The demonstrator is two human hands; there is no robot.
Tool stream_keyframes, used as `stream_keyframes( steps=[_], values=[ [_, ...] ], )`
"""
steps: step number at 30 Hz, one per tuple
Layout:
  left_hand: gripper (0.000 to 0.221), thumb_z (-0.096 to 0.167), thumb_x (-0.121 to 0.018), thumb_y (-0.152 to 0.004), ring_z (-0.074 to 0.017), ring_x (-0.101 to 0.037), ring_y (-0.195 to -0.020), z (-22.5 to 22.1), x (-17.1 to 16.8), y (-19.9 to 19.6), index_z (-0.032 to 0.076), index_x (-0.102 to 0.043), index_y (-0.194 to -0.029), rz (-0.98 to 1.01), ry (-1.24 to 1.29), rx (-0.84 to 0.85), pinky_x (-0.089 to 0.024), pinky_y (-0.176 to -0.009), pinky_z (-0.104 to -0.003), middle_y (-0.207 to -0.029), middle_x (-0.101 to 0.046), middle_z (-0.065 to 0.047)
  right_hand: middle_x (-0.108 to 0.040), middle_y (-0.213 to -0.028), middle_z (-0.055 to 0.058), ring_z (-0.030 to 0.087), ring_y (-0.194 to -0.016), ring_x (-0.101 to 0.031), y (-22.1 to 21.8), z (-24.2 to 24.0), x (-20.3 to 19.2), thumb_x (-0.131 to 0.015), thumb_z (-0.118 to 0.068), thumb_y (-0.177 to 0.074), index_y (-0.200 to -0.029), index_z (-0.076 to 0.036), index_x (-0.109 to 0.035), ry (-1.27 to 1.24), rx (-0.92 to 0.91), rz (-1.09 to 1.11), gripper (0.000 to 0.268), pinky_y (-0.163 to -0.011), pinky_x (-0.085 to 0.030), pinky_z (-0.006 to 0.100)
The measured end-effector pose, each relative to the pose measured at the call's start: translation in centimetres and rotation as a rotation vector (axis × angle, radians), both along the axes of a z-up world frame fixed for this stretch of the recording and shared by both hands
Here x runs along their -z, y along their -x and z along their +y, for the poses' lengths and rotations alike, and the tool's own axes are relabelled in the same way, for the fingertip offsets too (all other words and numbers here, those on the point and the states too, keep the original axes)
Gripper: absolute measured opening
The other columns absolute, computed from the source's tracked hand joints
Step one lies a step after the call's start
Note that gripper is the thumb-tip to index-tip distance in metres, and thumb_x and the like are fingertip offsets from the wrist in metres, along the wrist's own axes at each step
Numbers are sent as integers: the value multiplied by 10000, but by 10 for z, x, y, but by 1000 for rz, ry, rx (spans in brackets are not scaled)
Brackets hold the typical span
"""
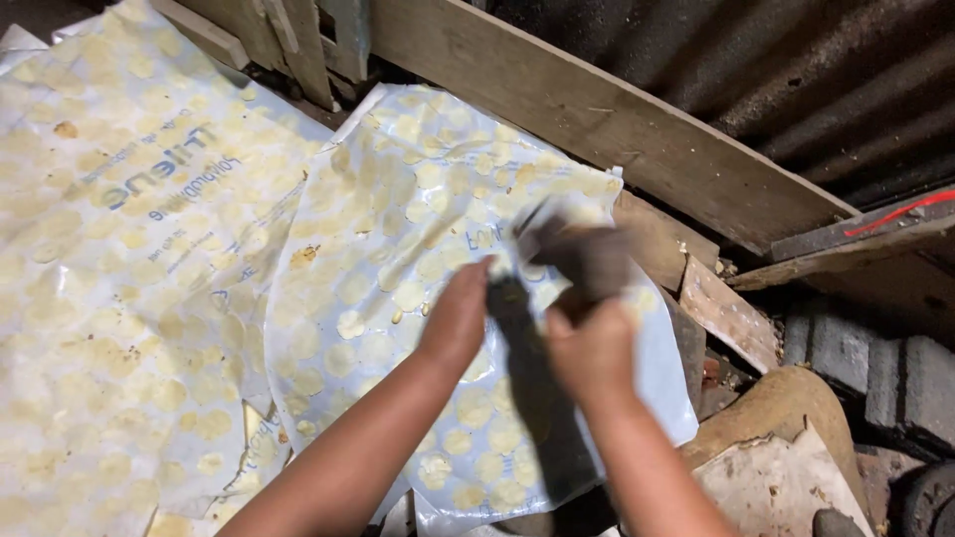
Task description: Cracking nuts using a stone and sorting them on a plastic sheet
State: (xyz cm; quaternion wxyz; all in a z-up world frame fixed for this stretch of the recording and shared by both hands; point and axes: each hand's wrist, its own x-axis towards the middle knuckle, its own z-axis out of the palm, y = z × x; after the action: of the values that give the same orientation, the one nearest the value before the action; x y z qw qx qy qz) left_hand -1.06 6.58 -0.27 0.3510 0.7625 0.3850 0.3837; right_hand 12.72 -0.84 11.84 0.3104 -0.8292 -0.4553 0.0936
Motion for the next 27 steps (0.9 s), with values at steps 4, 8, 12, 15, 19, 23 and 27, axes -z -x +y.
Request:
stream_keyframes(
  steps=[4,8,12,15,19,23,27],
  values=[
    [271,153,-664,-946,-352,-624,-1039,-4,-12,58,101,-677,-1212,274,-379,-304,-504,-902,-456,-1069,-613,-131,-706,-951,345,493,-875,-723,-6,9,48,-634,-199,-890,-1408,131,-403,488,-199,-103,656,-729,-607,623],
    [166,135,-691,-941,-322,-657,-1016,-21,18,81,132,-735,-1102,221,-278,-184,-540,-865,-411,-1013,-665,-88,-702,-929,282,520,-928,-702,-11,12,27,-614,-239,-878,-1144,-29,-496,551,-246,-62,359,-768,-561,628],
    [204,94,-619,-980,-288,-644,-1083,-16,13,86,133,-710,-1159,222,-200,-135,-544,-929,-382,-1053,-670,-70,-682,-894,288,553,-948,-674,-10,16,-6,-655,-217,-820,-999,-72,-506,457,-223,-29,275,-777,-562,615],
    [245,51,-568,-990,-281,-621,-1123,-16,12,88,114,-669,-1204,309,-201,-86,-524,-959,-378,-1111,-650,-83,-705,-897,277,530,-1006,-672,16,-4,-3,-606,-279,-885,-1034,-108,-448,527,-167,-80,276,-910,-534,622],
    [228,68,-532,-1012,-286,-605,-1133,-28,1,67,117,-636,-1209,333,-199,-35,-513,-943,-375,-1117,-624,-102,-697,-896,301,563,-982,-666,-10,2,32,-611,-262,-868,-1048,-99,-483,486,-193,23,274,-828,-558,615],
    [217,76,-547,-1000,-308,-591,-1129,-45,2,60,120,-617,-1201,350,-358,-79,-510,-920,-386,-1145,-595,-112,-712,-1011,276,498,-1088,-656,4,-9,-23,-685,-322,-778,-1107,-111,-547,488,-108,3,415,-924,-536,589],
    [219,34,-552,-997,-313,-623,-1128,-38,7,73,88,-673,-1171,326,-287,-134,-527,-926,-389,-1112,-637,-127,-708,-1017,297,499,-1075,-661,13,-14,-52,-719,-328,-801,-1159,-108,-519,365,-50,-24,465,-924,-531,599]
  ],
)
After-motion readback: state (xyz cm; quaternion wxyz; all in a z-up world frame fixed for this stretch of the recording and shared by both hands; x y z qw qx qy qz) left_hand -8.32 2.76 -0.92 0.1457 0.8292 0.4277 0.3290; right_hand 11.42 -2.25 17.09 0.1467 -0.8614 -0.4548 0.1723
